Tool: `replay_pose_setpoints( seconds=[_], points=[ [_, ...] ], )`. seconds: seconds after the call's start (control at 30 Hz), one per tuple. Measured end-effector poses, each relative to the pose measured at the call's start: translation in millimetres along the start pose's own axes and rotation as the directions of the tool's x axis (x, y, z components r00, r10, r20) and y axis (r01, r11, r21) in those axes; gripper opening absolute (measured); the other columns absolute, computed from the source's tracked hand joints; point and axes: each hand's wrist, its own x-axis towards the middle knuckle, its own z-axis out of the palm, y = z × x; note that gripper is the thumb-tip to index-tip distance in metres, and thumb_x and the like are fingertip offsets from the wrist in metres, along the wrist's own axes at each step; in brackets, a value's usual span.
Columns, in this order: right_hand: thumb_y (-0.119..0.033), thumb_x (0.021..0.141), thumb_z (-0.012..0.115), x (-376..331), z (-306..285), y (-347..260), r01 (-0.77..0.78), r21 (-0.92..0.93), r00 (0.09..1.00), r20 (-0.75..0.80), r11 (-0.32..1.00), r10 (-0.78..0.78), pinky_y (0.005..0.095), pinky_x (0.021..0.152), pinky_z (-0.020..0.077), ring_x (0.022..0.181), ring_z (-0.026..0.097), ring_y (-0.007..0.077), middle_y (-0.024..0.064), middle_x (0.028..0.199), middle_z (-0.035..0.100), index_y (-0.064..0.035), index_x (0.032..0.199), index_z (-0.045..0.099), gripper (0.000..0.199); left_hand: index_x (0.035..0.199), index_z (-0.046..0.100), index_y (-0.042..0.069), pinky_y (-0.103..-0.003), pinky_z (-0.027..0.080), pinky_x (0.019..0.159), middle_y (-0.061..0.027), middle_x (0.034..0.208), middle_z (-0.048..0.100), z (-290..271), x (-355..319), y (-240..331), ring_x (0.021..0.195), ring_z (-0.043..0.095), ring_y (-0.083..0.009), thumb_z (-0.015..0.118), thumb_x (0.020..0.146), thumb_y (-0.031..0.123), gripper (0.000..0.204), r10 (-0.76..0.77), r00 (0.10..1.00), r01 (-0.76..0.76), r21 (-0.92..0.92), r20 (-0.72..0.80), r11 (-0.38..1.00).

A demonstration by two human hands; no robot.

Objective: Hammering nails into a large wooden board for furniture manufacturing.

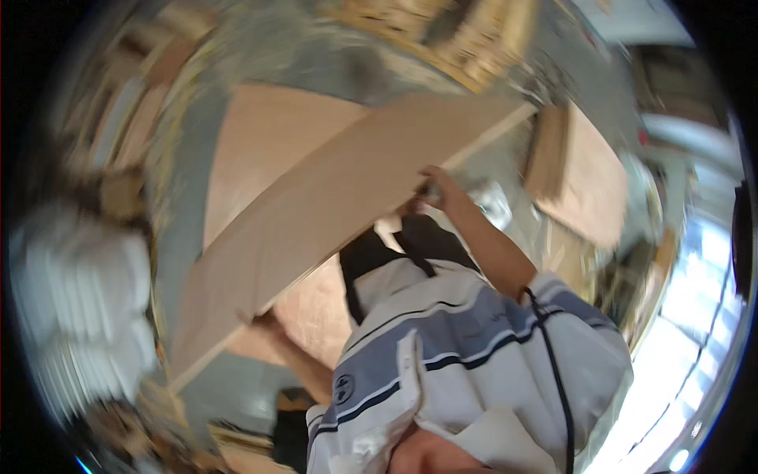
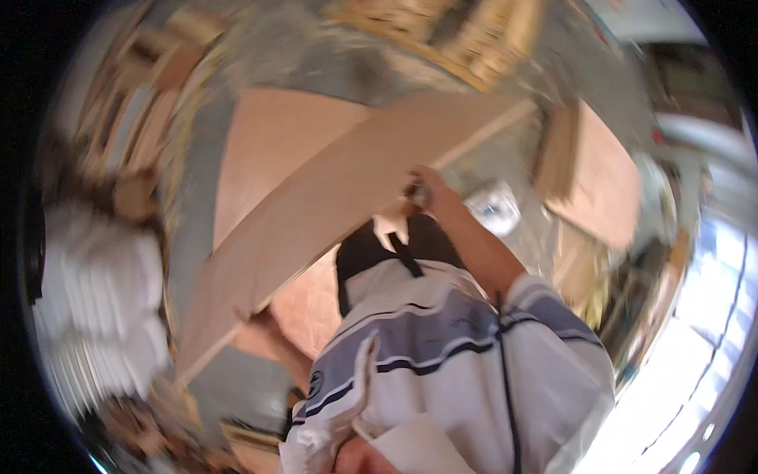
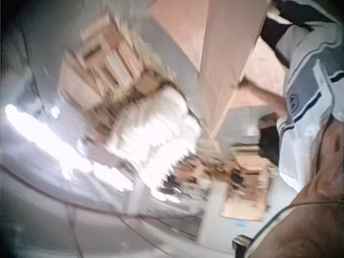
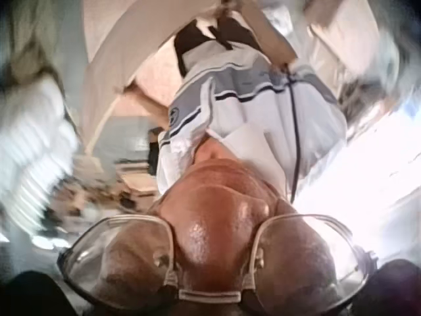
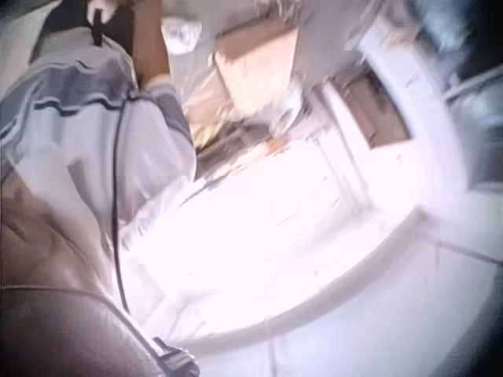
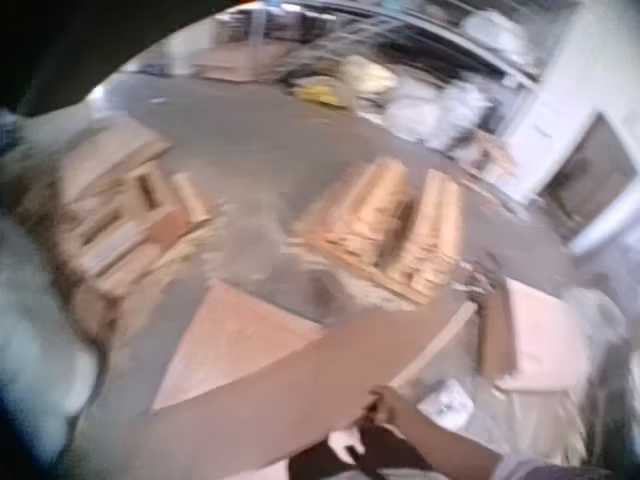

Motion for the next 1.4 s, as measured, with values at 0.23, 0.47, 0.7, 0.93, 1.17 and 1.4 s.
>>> replay_pose_setpoints(
  seconds=[0.23,0.47,0.7,0.93,1.17,1.4],
  points=[
    [-0.018,0.075,0.067,-43,26,9,-0.004,0.065,1.0,-0.01,0.998,0.005,0.0383,0.062,0.0545,0.067,0.062,0.0248,0.0128,0.079,0.06,-0.0015,0.093,0.059,0.025,0.118,0.047,-0.007,-0.034,0.053,0.082,-0.0208,0.115,0.056,-141,74,38,0.097,0.059,-0.0299,0.05,0.087,0.025,0.045,0.018,0.999,-0.028,0.278,0.037,0.96],
    [-0.008,0.069,0.068,-15,33,15,0.005,0.252,0.998,-0.069,0.968,0.013,0.0369,0.06,0.0564,0.062,0.061,0.026,0.0133,0.073,0.057,0.002,0.078,0.057,0.018,0.112,0.052,-0.007,-0.039,0.054,0.084,-0.0198,0.106,0.06,-129,103,57,0.095,0.061,-0.0305,0.049,0.081,0.016,0.039,0.071,0.997,-0.061,0.26,-0.03,0.964],
    [0.001,0.066,0.065,-29,2,-30,0.087,0.4,0.996,-0.055,0.912,-0.071,0.0456,0.049,0.0511,0.059,0.058,0.0275,0.0134,0.072,0.053,0.0055,0.075,0.055,0.014,0.099,0.054,-0.009,-0.041,0.056,0.082,-0.0198,0.093,0.06,-83,71,19,0.083,0.062,-0.033,0.048,0.076,0.01,0.031,0.128,0.991,-0.133,0.275,0.035,0.952],
    [0.002,0.068,0.064,-27,-93,-79,0.151,0.401,0.985,-0.133,0.904,-0.105,0.045,0.053,0.0551,0.062,0.059,0.0285,0.0131,0.076,0.052,0.0064,0.083,0.053,0.019,0.099,0.054,-0.01,-0.037,0.049,0.092,-0.0222,0.1,0.059,-23,35,-49,0.092,0.06,-0.0316,0.042,0.083,0.024,0.039,0.026,0.947,-0.156,0.388,0.32,0.908],
    [0.0,0.069,0.065,-13,-195,-118,0.201,0.446,0.979,-0.125,0.872,-0.161,0.0463,0.057,0.0558,0.074,0.061,0.0272,0.0127,0.086,0.054,0.0014,0.082,0.055,0.016,0.1,0.056,-0.009,-0.042,0.054,0.083,-0.0191,0.097,0.06,38,8,-146,0.089,0.062,-0.0326,0.044,0.077,0.019,0.038,-0.161,0.93,-0.033,0.514,0.329,0.857],
    [-0.002,0.069,0.065,-10,-333,-161,0.243,0.491,0.966,-0.203,0.837,-0.162,0.0449,0.062,0.0558,0.078,0.061,0.0278,0.0128,0.091,0.056,0.0026,0.089,0.054,0.024,0.101,0.055,-0.009,-0.042,0.054,0.084,-0.0194,0.099,0.06,57,-72,-243,0.092,0.061,-0.0323,0.045,0.077,0.02,0.039,-0.135,0.903,-0.082,0.47,0.409,0.879]
  ],
)
